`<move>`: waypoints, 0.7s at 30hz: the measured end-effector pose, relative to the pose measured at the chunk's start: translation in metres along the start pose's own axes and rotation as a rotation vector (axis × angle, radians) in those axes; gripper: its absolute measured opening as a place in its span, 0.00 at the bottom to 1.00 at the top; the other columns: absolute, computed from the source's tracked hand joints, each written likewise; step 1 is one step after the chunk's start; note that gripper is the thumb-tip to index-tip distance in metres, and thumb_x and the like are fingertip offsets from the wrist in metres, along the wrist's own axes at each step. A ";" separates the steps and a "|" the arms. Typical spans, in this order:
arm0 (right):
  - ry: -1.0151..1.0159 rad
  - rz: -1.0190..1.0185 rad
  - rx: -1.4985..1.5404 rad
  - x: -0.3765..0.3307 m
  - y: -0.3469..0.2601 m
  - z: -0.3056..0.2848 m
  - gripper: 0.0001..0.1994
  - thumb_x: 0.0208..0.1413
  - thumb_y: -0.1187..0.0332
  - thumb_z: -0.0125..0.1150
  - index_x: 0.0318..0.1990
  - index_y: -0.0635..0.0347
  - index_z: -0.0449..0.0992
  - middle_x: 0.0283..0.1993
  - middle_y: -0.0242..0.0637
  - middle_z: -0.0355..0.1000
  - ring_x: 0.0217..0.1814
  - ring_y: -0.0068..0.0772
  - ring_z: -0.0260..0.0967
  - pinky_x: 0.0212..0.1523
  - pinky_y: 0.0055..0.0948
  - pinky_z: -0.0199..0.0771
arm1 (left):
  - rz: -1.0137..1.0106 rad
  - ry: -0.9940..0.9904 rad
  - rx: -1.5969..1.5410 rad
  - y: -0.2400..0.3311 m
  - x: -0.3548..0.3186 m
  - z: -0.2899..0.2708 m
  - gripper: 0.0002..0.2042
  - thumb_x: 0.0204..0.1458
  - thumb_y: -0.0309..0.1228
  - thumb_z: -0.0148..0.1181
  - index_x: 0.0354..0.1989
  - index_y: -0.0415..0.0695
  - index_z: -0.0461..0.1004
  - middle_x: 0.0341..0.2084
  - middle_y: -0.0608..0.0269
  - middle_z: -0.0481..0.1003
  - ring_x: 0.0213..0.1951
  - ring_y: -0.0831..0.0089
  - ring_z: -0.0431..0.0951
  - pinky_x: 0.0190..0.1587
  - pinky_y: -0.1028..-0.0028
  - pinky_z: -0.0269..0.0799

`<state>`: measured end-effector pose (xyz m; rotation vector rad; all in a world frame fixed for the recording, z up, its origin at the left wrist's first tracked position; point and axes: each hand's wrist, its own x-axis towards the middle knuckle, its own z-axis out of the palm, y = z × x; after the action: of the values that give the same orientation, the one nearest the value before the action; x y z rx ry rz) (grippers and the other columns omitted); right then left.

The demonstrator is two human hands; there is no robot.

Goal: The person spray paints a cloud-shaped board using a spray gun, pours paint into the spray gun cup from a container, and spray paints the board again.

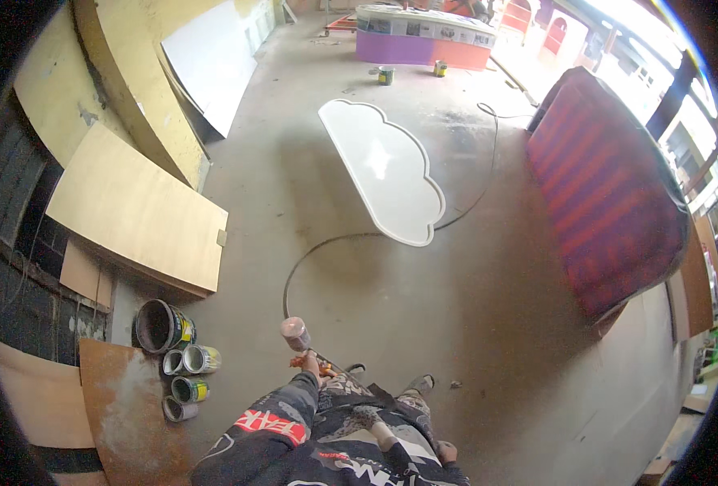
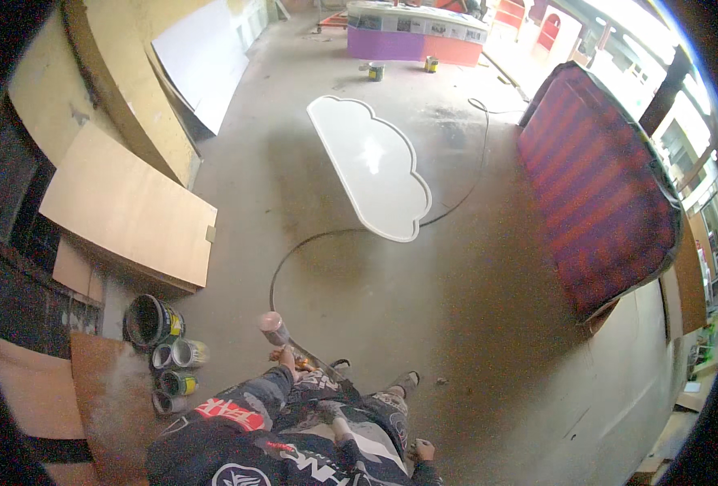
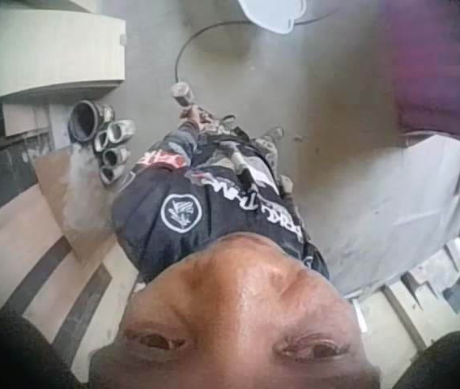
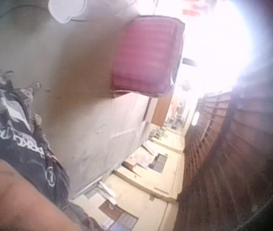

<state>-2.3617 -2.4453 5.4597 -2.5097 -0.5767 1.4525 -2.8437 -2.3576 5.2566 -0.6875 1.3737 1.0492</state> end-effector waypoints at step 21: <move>-0.076 -0.173 0.322 0.006 -0.007 0.013 0.10 0.54 0.72 0.50 0.41 0.62 0.75 0.30 0.38 0.74 0.27 0.29 0.71 0.24 0.27 0.70 | 0.060 0.009 0.211 -0.030 -0.143 0.013 0.16 0.50 0.46 0.53 0.37 0.47 0.66 0.29 0.61 0.69 0.29 0.64 0.73 0.32 0.56 0.75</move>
<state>-2.3720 -2.4371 5.4504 -2.1129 -0.5112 1.4509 -2.7954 -2.3860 5.3920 -0.4988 1.4954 0.9326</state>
